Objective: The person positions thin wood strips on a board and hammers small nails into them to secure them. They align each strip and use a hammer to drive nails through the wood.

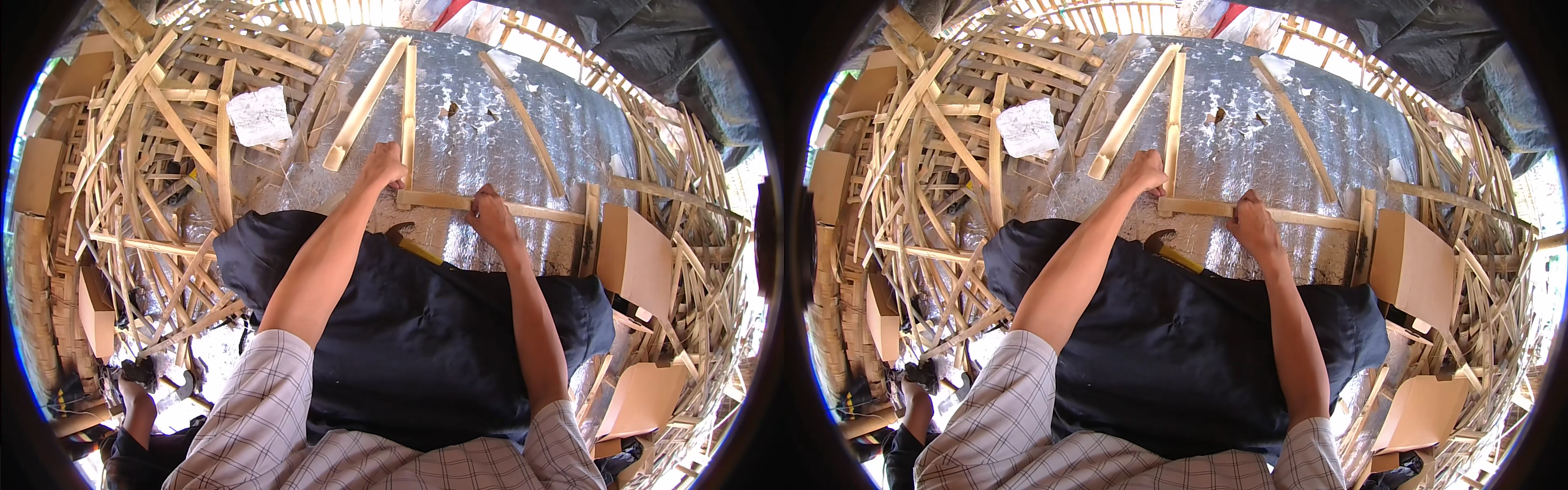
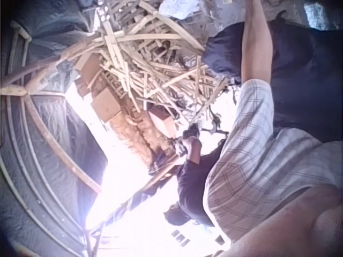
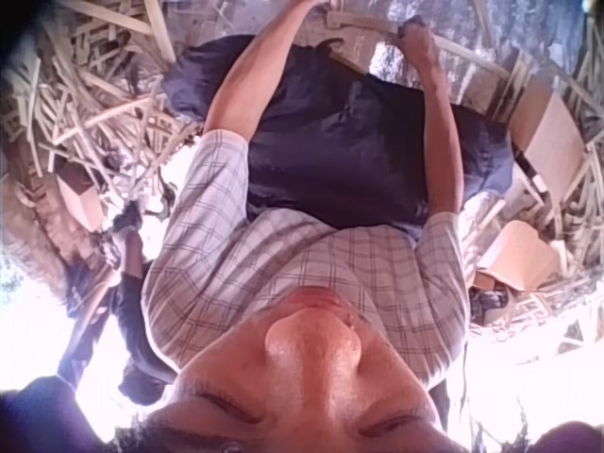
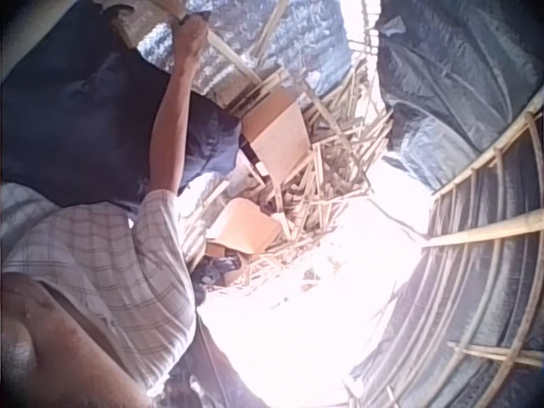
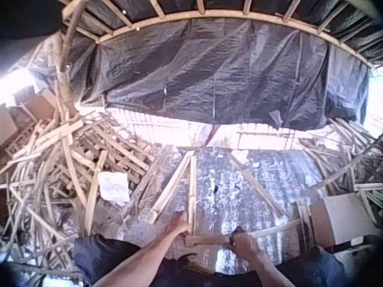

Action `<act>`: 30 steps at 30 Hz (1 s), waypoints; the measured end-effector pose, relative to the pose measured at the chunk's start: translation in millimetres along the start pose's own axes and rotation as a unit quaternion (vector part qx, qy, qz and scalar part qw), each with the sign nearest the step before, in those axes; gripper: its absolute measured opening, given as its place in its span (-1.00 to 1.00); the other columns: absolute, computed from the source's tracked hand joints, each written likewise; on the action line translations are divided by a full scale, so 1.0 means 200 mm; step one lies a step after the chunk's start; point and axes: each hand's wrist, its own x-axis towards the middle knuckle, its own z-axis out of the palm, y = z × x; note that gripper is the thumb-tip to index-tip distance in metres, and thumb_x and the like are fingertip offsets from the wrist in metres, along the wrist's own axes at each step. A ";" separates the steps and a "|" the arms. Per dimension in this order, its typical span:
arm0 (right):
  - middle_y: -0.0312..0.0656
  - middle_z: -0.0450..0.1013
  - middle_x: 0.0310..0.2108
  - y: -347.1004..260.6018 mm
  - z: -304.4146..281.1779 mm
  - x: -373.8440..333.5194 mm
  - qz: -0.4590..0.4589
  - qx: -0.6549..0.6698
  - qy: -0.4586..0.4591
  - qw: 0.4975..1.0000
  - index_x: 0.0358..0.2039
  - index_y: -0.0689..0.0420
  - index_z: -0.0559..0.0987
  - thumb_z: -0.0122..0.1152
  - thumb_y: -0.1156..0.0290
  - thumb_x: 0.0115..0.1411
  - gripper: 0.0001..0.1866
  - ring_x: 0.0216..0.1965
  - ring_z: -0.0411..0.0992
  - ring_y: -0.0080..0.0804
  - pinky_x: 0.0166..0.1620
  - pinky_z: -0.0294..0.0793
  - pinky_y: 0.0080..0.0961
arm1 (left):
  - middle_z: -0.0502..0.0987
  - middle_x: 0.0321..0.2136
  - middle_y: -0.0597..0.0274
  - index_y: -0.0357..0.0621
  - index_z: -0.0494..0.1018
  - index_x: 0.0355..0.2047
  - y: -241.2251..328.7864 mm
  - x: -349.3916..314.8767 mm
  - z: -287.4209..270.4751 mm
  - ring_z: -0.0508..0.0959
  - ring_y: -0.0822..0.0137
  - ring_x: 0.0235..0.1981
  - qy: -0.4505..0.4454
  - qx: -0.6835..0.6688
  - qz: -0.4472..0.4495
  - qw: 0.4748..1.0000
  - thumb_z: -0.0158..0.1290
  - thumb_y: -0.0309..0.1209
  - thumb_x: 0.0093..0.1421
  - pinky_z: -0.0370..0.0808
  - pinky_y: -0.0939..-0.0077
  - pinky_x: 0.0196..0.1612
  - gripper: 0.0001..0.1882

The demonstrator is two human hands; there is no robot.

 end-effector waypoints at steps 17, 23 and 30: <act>0.11 0.51 -0.04 -0.03 -0.07 -0.02 0.014 -0.002 -0.030 0.999 -0.30 0.33 0.66 0.43 0.51 0.07 -0.80 -0.07 0.59 0.17 0.00 0.60 -0.01 | 0.54 0.17 -0.11 -0.33 0.34 0.23 0.07 -0.01 -0.13 0.52 0.00 0.25 -0.090 0.198 0.040 0.975 0.55 -0.07 -0.07 0.51 0.15 0.22 -0.02; 0.10 0.59 -0.19 -0.13 -0.12 -0.02 -0.007 0.017 0.043 0.999 -0.31 0.29 0.59 0.41 0.54 0.08 -0.81 -0.20 0.63 0.11 -0.14 0.62 -0.11 | 0.50 0.23 -0.16 -0.33 0.28 0.31 0.05 -0.05 -0.13 0.53 0.01 0.24 -0.115 0.242 0.027 0.963 0.59 -0.12 -0.12 0.49 0.18 0.24 0.08; -0.04 0.66 -0.41 -0.33 0.09 0.09 -0.021 0.325 0.063 0.943 -0.33 0.26 0.55 0.41 0.56 0.19 -0.85 -0.38 0.70 -0.35 -0.29 0.64 -0.43 | 0.58 0.15 -0.05 -0.23 0.40 0.24 0.02 -0.01 -0.10 0.57 0.02 0.18 -0.101 0.229 0.030 0.968 0.61 -0.19 -0.17 0.53 0.19 0.17 -0.02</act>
